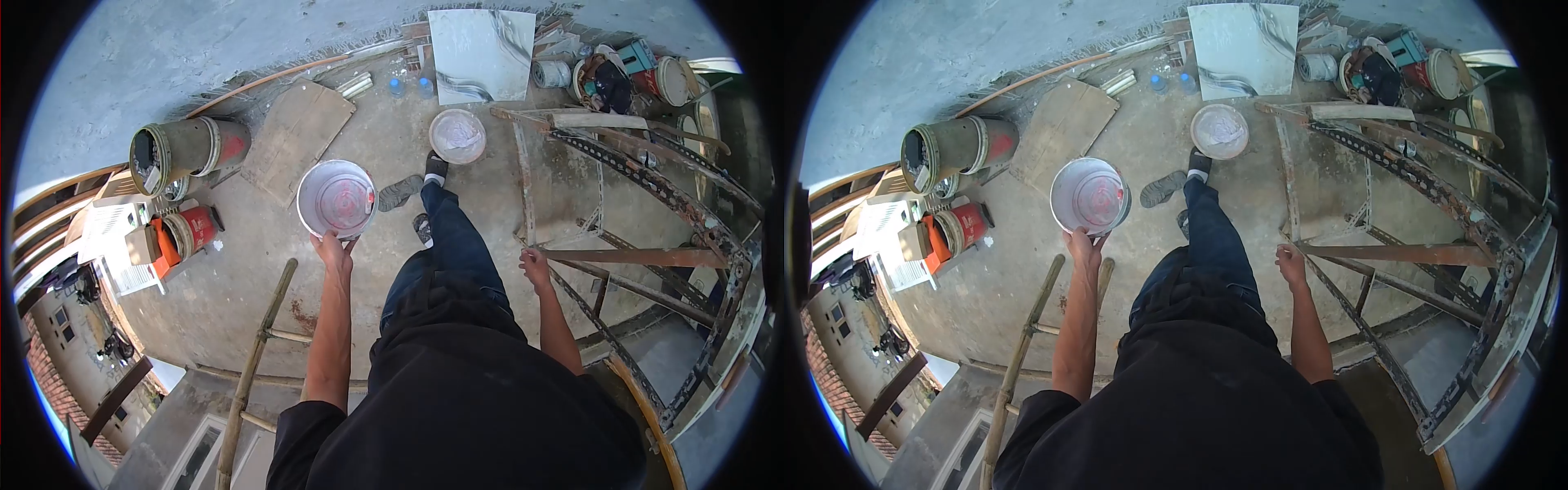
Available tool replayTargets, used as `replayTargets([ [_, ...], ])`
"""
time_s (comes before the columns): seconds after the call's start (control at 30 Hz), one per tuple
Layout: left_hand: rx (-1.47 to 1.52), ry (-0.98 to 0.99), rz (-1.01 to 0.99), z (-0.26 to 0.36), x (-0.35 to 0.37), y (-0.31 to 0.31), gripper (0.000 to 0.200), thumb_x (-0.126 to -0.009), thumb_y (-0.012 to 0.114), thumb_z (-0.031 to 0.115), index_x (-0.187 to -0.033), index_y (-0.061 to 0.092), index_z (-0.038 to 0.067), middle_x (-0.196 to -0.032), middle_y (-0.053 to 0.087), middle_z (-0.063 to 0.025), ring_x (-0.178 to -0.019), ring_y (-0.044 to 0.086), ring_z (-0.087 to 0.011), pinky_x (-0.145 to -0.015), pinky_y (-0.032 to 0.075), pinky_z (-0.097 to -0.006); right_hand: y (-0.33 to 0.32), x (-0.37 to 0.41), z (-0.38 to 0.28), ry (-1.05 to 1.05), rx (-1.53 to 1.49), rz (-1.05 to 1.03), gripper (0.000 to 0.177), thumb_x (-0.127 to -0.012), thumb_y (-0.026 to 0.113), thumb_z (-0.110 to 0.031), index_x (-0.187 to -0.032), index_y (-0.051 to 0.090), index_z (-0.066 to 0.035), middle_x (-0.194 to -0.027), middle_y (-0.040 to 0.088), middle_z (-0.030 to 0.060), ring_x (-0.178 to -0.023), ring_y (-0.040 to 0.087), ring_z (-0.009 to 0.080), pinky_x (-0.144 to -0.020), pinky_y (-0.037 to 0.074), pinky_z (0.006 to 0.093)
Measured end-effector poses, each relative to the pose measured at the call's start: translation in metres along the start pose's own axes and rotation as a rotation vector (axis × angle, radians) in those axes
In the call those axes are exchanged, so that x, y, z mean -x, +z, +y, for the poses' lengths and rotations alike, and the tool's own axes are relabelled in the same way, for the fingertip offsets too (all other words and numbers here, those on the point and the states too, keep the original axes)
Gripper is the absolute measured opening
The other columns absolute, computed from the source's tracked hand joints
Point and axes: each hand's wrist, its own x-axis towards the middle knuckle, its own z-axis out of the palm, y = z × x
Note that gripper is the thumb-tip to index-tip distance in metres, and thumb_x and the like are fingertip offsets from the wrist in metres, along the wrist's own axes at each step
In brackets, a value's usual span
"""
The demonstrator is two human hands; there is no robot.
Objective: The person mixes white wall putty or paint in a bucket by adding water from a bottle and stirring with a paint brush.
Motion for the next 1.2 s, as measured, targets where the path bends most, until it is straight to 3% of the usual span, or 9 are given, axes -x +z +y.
replayTargets([
  [0.3, -0.193, -0.010, 0.001, 0.034, -0.101, 0.109, 0.057, -0.085, 0.043, 0.003, -0.139, 0.029, 0.014, -0.129, 0.043, -0.0145, -0.109, 0.056, -0.0325, -0.074, 0.059, -0.0471, 0.076, -0.096, -0.194, -0.070, -0.042, -0.092, 0.032, -0.093, 0.056, -0.029, -0.113, 0.062, -0.004, -0.090, 0.065, 0.0078, -0.078, 0.065, 0.0146, -0.061, 0.047, 0.0260],
  [0.4, -0.221, -0.008, -0.071, 0.000, -0.169, 0.130, 0.058, -0.084, 0.044, 0.001, -0.139, 0.029, 0.013, -0.135, 0.039, -0.0144, -0.118, 0.049, -0.0337, -0.082, 0.055, -0.0549, 0.119, -0.124, -0.245, 0.005, -0.157, -0.148, 0.032, -0.095, 0.054, -0.029, -0.115, 0.060, -0.005, -0.095, 0.065, 0.0060, -0.081, 0.063, 0.0133, -0.065, 0.046, 0.0264],
  [0.43, -0.267, -0.016, -0.015, -0.012, -0.191, 0.140, 0.052, -0.086, 0.042, 0.001, -0.137, 0.037, 0.011, -0.125, 0.050, -0.0127, -0.105, 0.058, -0.0295, -0.076, 0.056, -0.0430, 0.135, -0.133, -0.252, 0.040, -0.227, -0.162, 0.032, -0.095, 0.054, -0.029, -0.116, 0.059, -0.005, -0.096, 0.065, 0.0058, -0.082, 0.062, 0.0131, -0.066, 0.046, 0.0266],
  [0.6, -0.786, 0.144, -0.062, -0.107, -0.338, 0.164, 0.051, -0.086, 0.052, 0.010, -0.137, 0.047, 0.010, -0.117, 0.063, -0.0149, -0.106, 0.060, -0.0264, -0.091, 0.045, -0.0379, 0.222, -0.182, -0.254, 0.134, -0.507, -0.121, 0.030, -0.097, 0.053, -0.027, -0.117, 0.058, -0.006, -0.098, 0.064, 0.0051, -0.082, 0.060, 0.0117, -0.068, 0.045, 0.0254],
  [0.67, -0.955, 0.115, -0.069, -0.119, -0.366, 0.188, 0.051, -0.085, 0.057, 0.015, -0.135, 0.050, 0.010, -0.118, 0.063, -0.0156, -0.108, 0.061, -0.0281, -0.092, 0.045, -0.0381, 0.255, -0.193, -0.244, 0.193, -0.596, -0.045, 0.028, -0.097, 0.053, -0.026, -0.117, 0.057, -0.006, -0.097, 0.063, 0.0050, -0.081, 0.060, 0.0112, -0.068, 0.045, 0.0249],
  [0.77, -1.104, 0.197, -0.182, -0.138, -0.400, 0.217, 0.053, -0.083, 0.056, 0.003, -0.136, 0.048, 0.007, -0.108, 0.064, -0.0179, -0.097, 0.062, -0.0223, -0.084, 0.048, -0.0340, 0.307, -0.219, -0.226, 0.257, -0.730, -0.010, 0.027, -0.097, 0.053, -0.022, -0.118, 0.056, -0.006, -0.094, 0.062, 0.0044, -0.078, 0.059, 0.0111, -0.066, 0.044, 0.0247],
  [0.93, -0.938, 0.232, -0.489, -0.194, -0.480, 0.234, 0.048, -0.086, 0.061, 0.012, -0.133, 0.053, 0.009, -0.111, 0.066, -0.0150, -0.101, 0.064, -0.0259, -0.087, 0.049, -0.0363, 0.372, -0.254, -0.207, 0.296, -0.814, -0.041, 0.026, -0.096, 0.053, -0.019, -0.117, 0.055, -0.005, -0.092, 0.061, 0.0060, -0.078, 0.059, 0.0114, -0.064, 0.043, 0.0254],
  [1.1, -0.909, 0.225, -0.515, -0.209, -0.522, 0.251, 0.044, -0.086, 0.064, 0.014, -0.128, 0.055, 0.003, -0.104, 0.068, -0.0167, -0.093, 0.065, -0.0230, -0.083, 0.049, -0.0334, 0.408, -0.272, -0.179, 0.373, -0.611, -0.140, 0.031, -0.095, 0.054, -0.025, -0.119, 0.055, -0.005, -0.093, 0.062, 0.0068, -0.080, 0.059, 0.0119, -0.068, 0.043, 0.0247],
  [1.2, -1.035, 0.202, -0.547, -0.195, -0.539, 0.256, 0.053, -0.085, 0.066, 0.025, -0.130, 0.051, 0.002, -0.114, 0.061, -0.0223, -0.102, 0.061, -0.0275, -0.088, 0.047, -0.0368, 0.408, -0.280, -0.192, 0.379, -0.671, -0.190, 0.032, -0.096, 0.054, -0.027, -0.119, 0.055, -0.006, -0.094, 0.062, 0.0076, -0.081, 0.060, 0.0127, -0.068, 0.044, 0.0252],
])
